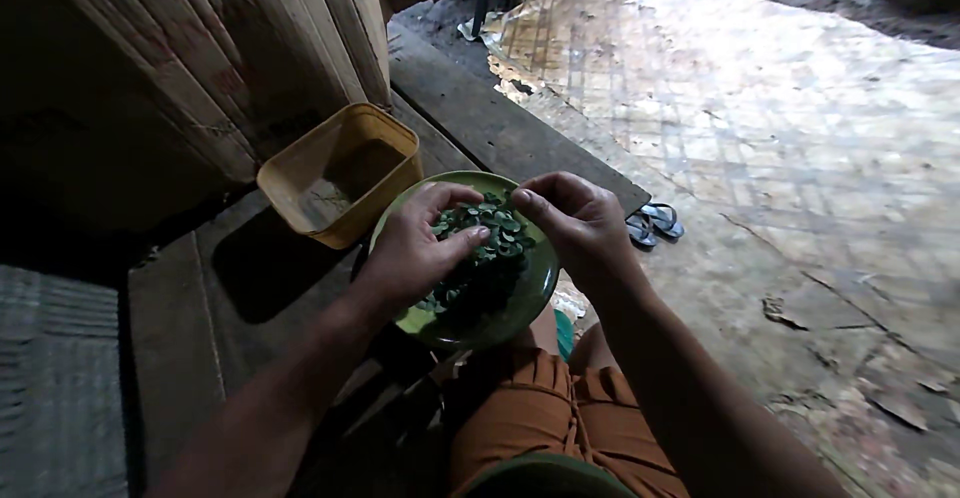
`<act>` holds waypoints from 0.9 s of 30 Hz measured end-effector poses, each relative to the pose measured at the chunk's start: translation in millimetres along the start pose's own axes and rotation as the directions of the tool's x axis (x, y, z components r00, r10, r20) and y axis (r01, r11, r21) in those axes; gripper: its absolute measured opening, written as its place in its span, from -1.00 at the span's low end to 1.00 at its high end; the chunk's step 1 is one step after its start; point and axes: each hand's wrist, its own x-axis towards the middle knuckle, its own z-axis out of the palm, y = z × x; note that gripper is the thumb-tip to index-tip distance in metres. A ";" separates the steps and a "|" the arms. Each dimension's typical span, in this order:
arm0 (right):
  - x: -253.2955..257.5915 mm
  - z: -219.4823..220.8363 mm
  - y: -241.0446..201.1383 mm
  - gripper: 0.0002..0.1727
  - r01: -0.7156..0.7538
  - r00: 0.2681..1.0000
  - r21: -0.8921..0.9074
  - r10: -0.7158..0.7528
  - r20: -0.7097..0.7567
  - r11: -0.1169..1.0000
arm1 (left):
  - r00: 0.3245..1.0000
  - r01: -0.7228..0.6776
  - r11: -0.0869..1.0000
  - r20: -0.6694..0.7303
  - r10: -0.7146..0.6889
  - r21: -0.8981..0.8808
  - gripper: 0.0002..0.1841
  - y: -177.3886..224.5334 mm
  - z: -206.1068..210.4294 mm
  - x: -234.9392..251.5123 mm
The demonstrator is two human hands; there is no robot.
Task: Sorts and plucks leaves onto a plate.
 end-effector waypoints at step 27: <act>-6.1 5.3 -0.5 -0.72 0.310 0.929 -0.569 -0.115 0.352 0.762 | 0.915 0.156 0.822 -0.395 0.089 0.547 -0.70 -51.8 -91.5 22.8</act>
